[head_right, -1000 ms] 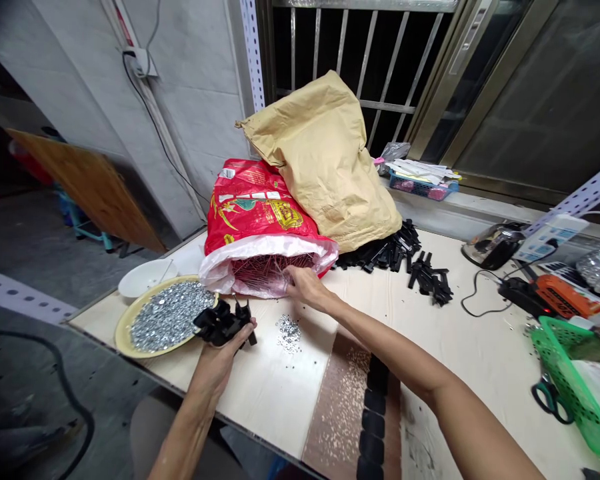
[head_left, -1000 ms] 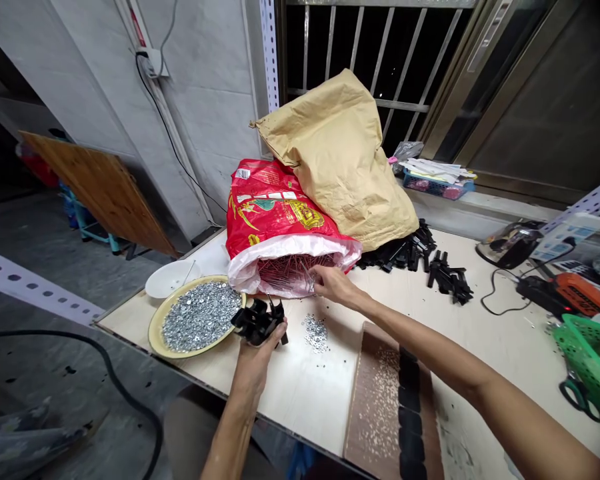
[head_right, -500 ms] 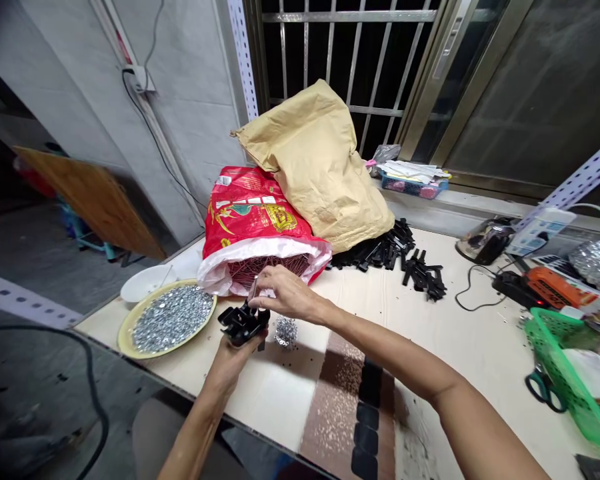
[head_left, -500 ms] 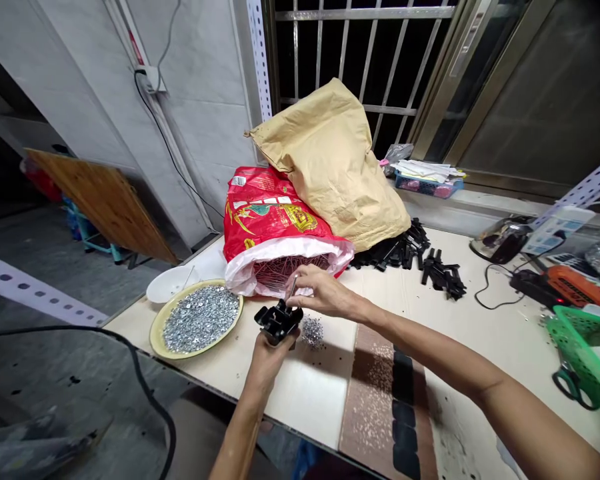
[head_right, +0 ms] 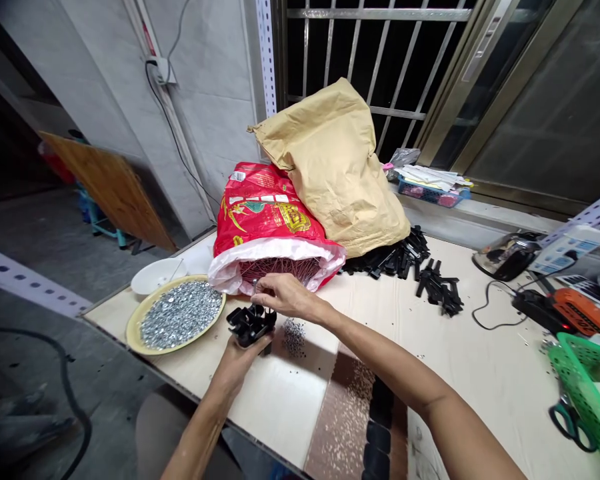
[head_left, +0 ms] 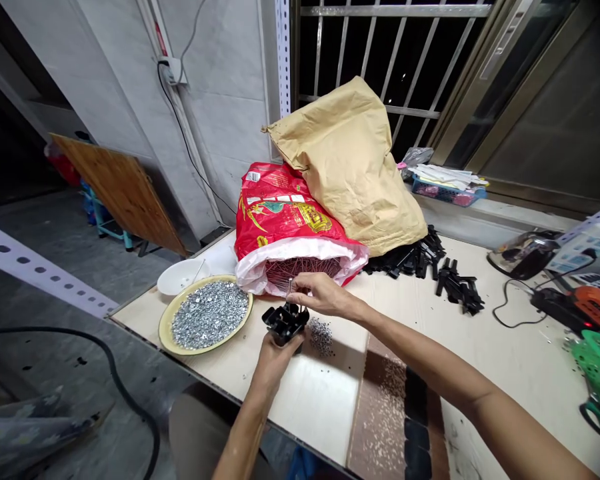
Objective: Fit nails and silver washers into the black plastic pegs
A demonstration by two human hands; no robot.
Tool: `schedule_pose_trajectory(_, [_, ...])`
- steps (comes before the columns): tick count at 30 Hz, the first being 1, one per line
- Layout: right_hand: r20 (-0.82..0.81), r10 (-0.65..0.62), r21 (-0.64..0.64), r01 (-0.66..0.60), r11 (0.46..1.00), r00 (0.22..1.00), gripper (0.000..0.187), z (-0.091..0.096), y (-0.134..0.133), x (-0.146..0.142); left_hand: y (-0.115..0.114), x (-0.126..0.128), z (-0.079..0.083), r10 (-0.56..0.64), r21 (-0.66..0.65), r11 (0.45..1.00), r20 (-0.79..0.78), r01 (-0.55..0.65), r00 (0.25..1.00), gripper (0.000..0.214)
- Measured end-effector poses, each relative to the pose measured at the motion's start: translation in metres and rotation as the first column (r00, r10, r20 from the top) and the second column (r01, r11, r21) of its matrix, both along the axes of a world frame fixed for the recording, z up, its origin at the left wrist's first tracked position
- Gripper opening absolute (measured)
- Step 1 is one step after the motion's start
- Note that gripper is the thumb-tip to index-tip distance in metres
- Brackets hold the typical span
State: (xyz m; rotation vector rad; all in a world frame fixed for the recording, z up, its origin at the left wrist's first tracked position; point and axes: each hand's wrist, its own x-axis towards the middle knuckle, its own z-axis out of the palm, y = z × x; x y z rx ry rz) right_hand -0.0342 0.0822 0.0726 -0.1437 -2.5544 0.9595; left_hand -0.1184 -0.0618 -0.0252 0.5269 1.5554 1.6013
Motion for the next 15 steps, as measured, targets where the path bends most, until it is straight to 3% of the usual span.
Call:
schedule_pose_trajectory(3, [0.023, 0.051, 0.115, -0.054, 0.992, 0.998, 0.020, 0.005, 0.005, -0.002, 0.004, -0.002, 0.001, 0.002, 0.017, 1.000, 0.009, -0.002, 1.000, 0.042])
schedule_pose_trajectory(6, [0.013, 0.137, -0.059, -0.136, 0.989, 0.990, 0.032, 0.002, 0.018, -0.003, 0.007, -0.005, 0.006, 0.014, 0.014, 1.000, 0.004, -0.014, 1.000, 0.044])
schedule_pose_trajectory(9, [0.005, -0.005, -0.238, 0.006, 0.971, 1.000, 0.037, -0.015, 0.033, -0.010, 0.005, -0.004, 0.010, 0.031, 0.000, 1.000, 0.029, -0.031, 0.999, 0.045])
schedule_pose_trajectory(10, [0.060, -0.102, -0.203, 0.112, 0.973, 0.993, 0.038, -0.022, 0.038, -0.014, 0.003, -0.003, 0.012, 0.035, 0.004, 0.999, 0.042, -0.036, 0.998, 0.044])
schedule_pose_trajectory(12, [0.215, -0.302, 0.001, 0.310, 0.951, 0.929, 0.039, -0.037, 0.044, -0.025, 0.000, 0.000, 0.015, 0.035, 0.028, 0.999, 0.062, -0.036, 0.997, 0.043])
schedule_pose_trajectory(15, [0.359, -0.514, 0.266, 0.443, 0.856, 0.779, 0.027, -0.057, 0.047, -0.044, -0.002, 0.003, 0.018, 0.056, 0.052, 0.997, 0.055, -0.058, 0.997, 0.042])
